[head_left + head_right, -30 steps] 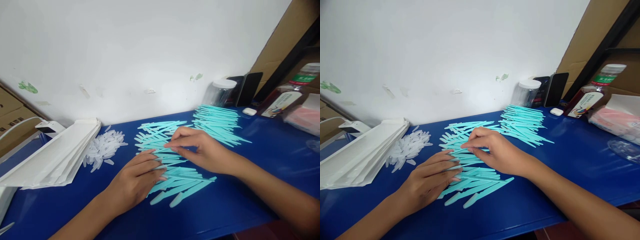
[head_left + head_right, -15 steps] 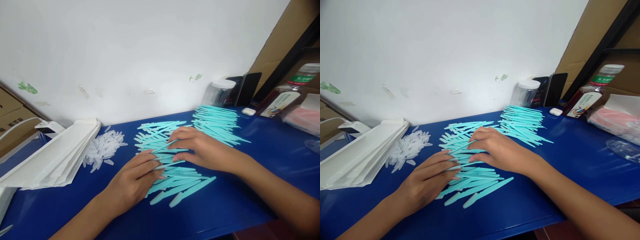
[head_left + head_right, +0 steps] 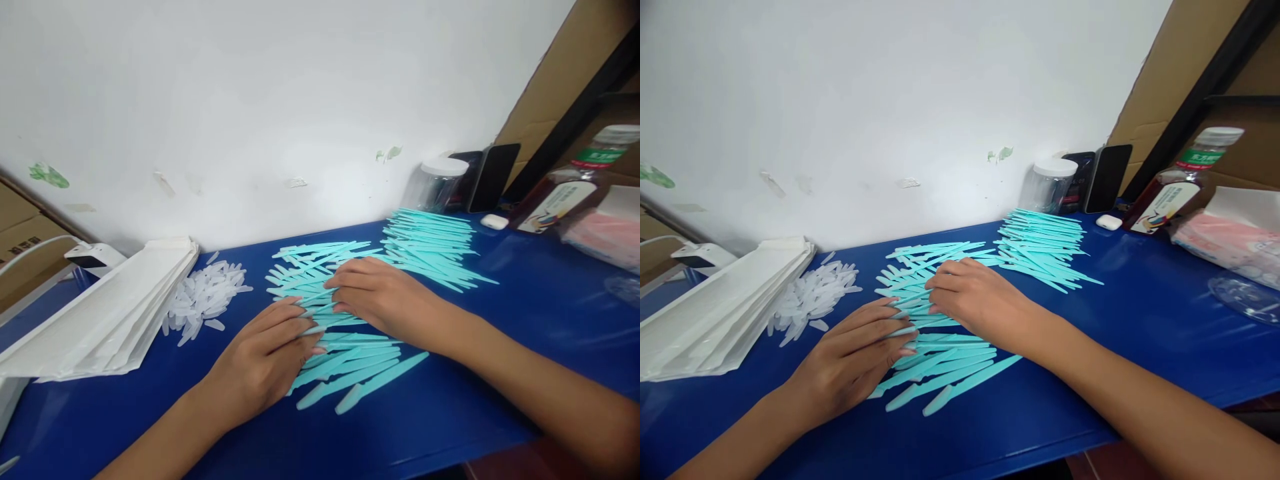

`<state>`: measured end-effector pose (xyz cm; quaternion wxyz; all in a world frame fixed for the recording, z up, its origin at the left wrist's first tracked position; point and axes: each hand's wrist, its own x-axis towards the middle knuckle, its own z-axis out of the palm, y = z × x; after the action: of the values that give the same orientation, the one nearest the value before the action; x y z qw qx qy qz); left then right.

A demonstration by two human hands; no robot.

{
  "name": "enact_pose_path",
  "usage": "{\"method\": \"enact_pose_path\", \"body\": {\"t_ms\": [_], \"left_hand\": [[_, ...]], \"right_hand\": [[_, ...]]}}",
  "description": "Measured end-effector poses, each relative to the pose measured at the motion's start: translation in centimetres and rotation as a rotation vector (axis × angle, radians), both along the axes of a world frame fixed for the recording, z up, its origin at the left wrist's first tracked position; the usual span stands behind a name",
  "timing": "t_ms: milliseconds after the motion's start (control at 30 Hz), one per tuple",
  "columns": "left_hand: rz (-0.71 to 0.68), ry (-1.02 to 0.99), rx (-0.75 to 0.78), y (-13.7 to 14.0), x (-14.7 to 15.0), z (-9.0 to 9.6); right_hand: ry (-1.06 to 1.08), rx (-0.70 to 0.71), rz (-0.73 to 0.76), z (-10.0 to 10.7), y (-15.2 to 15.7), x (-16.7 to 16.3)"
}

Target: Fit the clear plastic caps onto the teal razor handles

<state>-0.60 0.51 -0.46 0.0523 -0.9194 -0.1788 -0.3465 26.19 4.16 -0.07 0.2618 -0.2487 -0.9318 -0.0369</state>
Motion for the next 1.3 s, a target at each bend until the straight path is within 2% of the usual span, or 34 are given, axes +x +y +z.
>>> {"method": "enact_pose_path", "body": {"t_ms": [167, 300, 500, 767, 967, 1067, 1167, 1300], "left_hand": [[0.015, 0.000, 0.020, 0.0, 0.0, 0.2], [0.005, -0.004, 0.024, 0.0, 0.1, 0.3], [0.007, 0.004, 0.001, -0.1, 0.4, 0.1], [0.017, 0.067, 0.007, -0.4, 0.4, 0.0], [0.002, 0.055, -0.034, -0.7, 0.8, 0.3], [0.008, 0.056, -0.026, -0.9, 0.8, 0.3], [0.014, 0.031, 0.011, -0.7, 0.5, 0.7], [0.045, 0.005, 0.076, -0.3, -0.2, 1.5]], "right_hand": [[0.037, 0.084, -0.020, 0.2, -0.3, -0.1], [0.002, 0.029, -0.016, 0.3, -0.3, -0.3], [-0.034, 0.036, 0.016, 0.9, -0.1, 0.2], [0.024, -0.034, 0.012, 2.2, -0.4, 0.5], [0.088, -0.181, 0.039, 2.5, -0.4, 0.5], [0.092, -0.208, 0.057, 2.7, -0.1, 0.9], [0.095, -0.190, 0.006, 3.0, 1.0, 2.7], [0.063, -0.162, -0.213, 3.5, 3.2, 7.1]]}}
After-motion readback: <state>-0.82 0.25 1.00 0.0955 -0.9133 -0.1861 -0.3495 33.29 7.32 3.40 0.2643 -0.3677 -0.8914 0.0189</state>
